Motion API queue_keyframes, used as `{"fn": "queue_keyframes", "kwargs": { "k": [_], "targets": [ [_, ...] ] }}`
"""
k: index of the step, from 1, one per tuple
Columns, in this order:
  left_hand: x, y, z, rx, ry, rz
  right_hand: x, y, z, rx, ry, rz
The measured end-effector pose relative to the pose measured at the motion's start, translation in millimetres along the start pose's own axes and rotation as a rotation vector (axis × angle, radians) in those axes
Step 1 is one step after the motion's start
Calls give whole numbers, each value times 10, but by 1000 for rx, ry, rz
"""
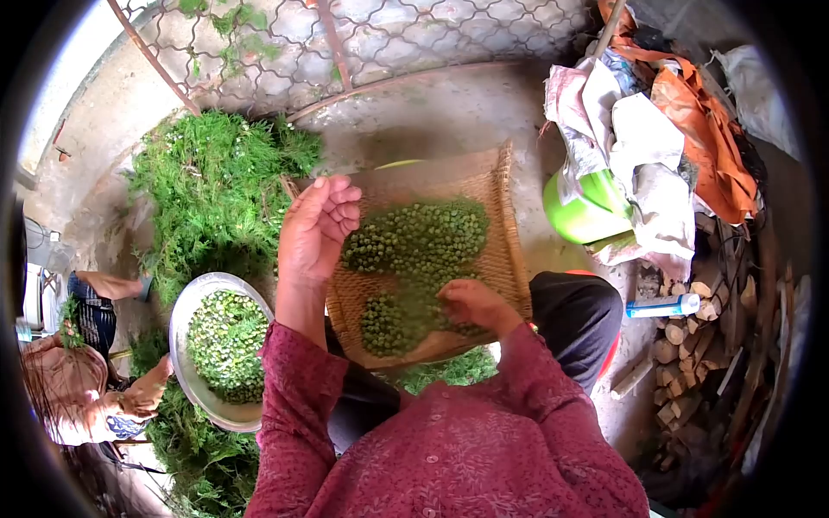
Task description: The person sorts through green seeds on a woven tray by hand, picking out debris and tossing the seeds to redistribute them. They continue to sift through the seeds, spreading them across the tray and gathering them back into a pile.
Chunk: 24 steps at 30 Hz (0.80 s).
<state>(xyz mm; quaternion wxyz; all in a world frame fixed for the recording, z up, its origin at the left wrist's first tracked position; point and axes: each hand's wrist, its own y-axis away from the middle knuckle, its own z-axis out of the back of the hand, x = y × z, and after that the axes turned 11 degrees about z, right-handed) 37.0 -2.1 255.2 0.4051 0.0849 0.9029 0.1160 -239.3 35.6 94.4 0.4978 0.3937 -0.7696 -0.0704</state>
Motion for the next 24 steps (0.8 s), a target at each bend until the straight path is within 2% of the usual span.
{"fn": "queue_keyframes", "kwargs": {
  "k": [3,6,9,13,16,19,20,23,24],
  "targets": [
    [1,-3,12,-1,-2,1,41,-136,-168,-68,407,48],
    [14,-3,10,10,3,-1,57,-304,-391,1,901,81],
    [-9,11,-9,-4,32,1,-175,-555,-375,116,1345,369],
    [-30,5,-11,-3,53,-8,-382,-630,-351,110,1607,358],
    [-23,-8,19,10,15,-10,-356,-567,-292,146,1493,433],
    [-18,7,0,5,8,-20,-80,-397,-372,107,1216,172],
    [-16,9,-1,2,7,-17,-36,-357,-363,89,1071,154],
    [-7,8,5,-1,2,-9,33,-350,-409,75,913,59],
    [0,8,5,2,3,-6,37,-379,-421,91,1007,154]
  ]
}}
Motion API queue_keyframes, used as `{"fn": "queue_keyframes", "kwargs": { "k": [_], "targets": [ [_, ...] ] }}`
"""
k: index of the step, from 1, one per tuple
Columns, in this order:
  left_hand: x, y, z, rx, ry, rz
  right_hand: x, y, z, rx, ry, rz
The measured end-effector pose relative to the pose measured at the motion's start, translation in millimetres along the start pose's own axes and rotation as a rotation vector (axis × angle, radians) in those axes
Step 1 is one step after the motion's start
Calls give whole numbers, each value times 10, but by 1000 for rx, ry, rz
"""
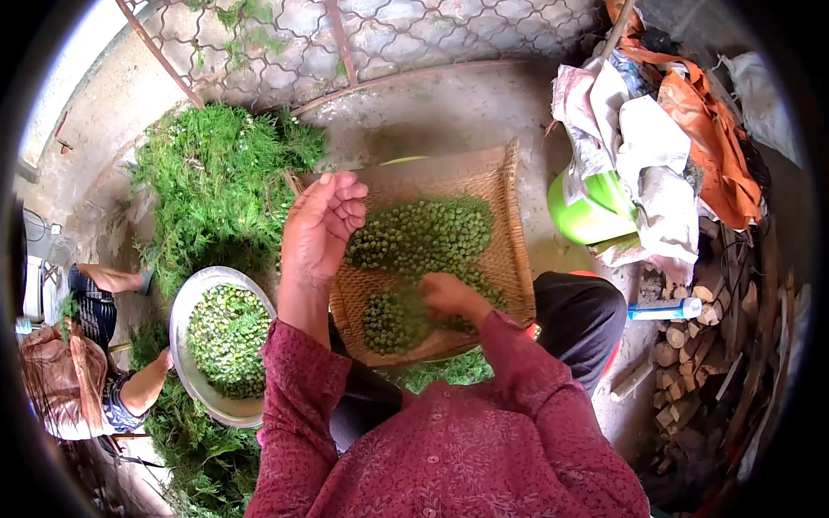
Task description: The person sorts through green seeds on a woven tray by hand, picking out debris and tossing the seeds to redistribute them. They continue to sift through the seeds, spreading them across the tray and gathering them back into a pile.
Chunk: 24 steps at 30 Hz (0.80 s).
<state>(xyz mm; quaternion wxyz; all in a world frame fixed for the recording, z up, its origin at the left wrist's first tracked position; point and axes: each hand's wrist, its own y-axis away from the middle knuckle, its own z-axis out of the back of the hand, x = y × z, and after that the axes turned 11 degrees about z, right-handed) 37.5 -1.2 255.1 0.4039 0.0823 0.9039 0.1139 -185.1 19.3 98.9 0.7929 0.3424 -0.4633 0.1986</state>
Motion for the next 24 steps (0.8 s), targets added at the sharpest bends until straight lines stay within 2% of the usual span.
{"fn": "queue_keyframes", "kwargs": {
  "k": [2,5,8,11,17,20,23,24],
  "targets": [
    [-2,3,6,1,4,-1,-19,-118,-53,-39,195,173],
    [-15,6,6,0,13,-8,-215,-381,-211,19,395,176],
    [-45,-3,17,1,20,-11,-246,-541,-376,72,700,80],
    [-61,10,14,-3,25,-12,-181,-556,-496,54,796,-42],
    [-64,6,18,1,36,-15,-130,-496,-535,1,725,50],
    [-34,18,17,1,31,-8,-125,-497,-591,-14,783,-43],
    [-39,7,13,-7,20,0,-145,-505,-629,-28,759,-28],
    [-50,10,9,-5,22,-2,-202,-519,-584,30,714,13]
  ]
}}
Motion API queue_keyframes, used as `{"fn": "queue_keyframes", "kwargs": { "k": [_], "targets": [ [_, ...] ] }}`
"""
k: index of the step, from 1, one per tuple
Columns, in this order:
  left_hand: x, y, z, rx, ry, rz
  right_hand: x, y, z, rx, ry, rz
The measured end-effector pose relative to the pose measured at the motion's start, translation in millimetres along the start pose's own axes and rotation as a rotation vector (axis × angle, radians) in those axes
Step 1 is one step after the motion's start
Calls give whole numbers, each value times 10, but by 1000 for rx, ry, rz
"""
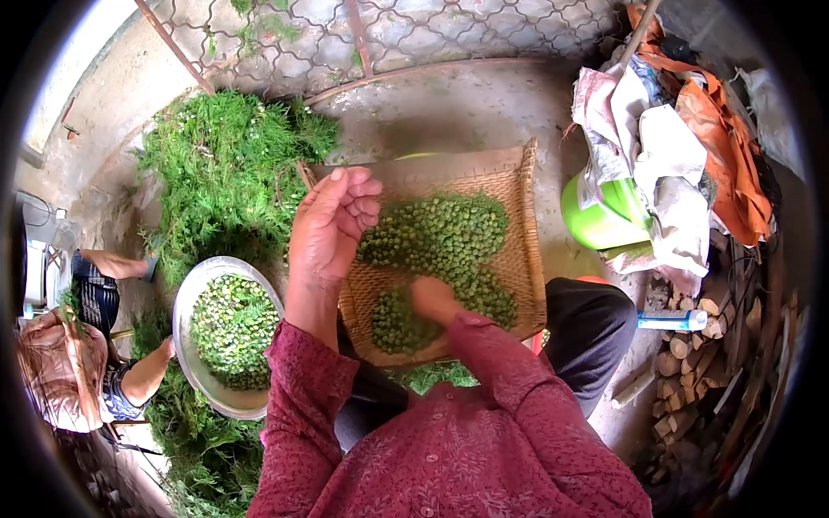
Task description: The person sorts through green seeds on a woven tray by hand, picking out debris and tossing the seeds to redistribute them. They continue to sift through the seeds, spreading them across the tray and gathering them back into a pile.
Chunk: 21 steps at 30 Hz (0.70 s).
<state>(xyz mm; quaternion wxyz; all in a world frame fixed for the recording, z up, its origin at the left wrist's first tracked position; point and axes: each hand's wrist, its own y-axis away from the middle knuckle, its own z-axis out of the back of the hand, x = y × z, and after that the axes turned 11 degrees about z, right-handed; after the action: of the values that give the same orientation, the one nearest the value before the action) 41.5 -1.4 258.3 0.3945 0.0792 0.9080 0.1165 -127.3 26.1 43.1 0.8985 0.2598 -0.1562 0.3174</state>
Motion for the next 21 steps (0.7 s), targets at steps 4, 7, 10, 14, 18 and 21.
{"fn": "queue_keyframes", "kwargs": {
  "k": [4,7,10,14,18,21],
  "targets": [
    [-7,-4,4,0,3,-15,-319,201,331,91,-489,-61],
    [0,4,-14,-22,-10,-5,-415,488,632,48,-861,-205],
    [31,-20,-11,-6,-5,-6,-530,600,662,-7,-895,-169],
    [46,-21,-27,-4,-16,3,-506,525,553,-53,-419,46],
    [43,-23,-4,6,-12,-2,-533,353,290,-43,-136,65],
    [29,-14,-12,5,-11,-2,-456,290,247,-7,-81,9]
  ]
}}
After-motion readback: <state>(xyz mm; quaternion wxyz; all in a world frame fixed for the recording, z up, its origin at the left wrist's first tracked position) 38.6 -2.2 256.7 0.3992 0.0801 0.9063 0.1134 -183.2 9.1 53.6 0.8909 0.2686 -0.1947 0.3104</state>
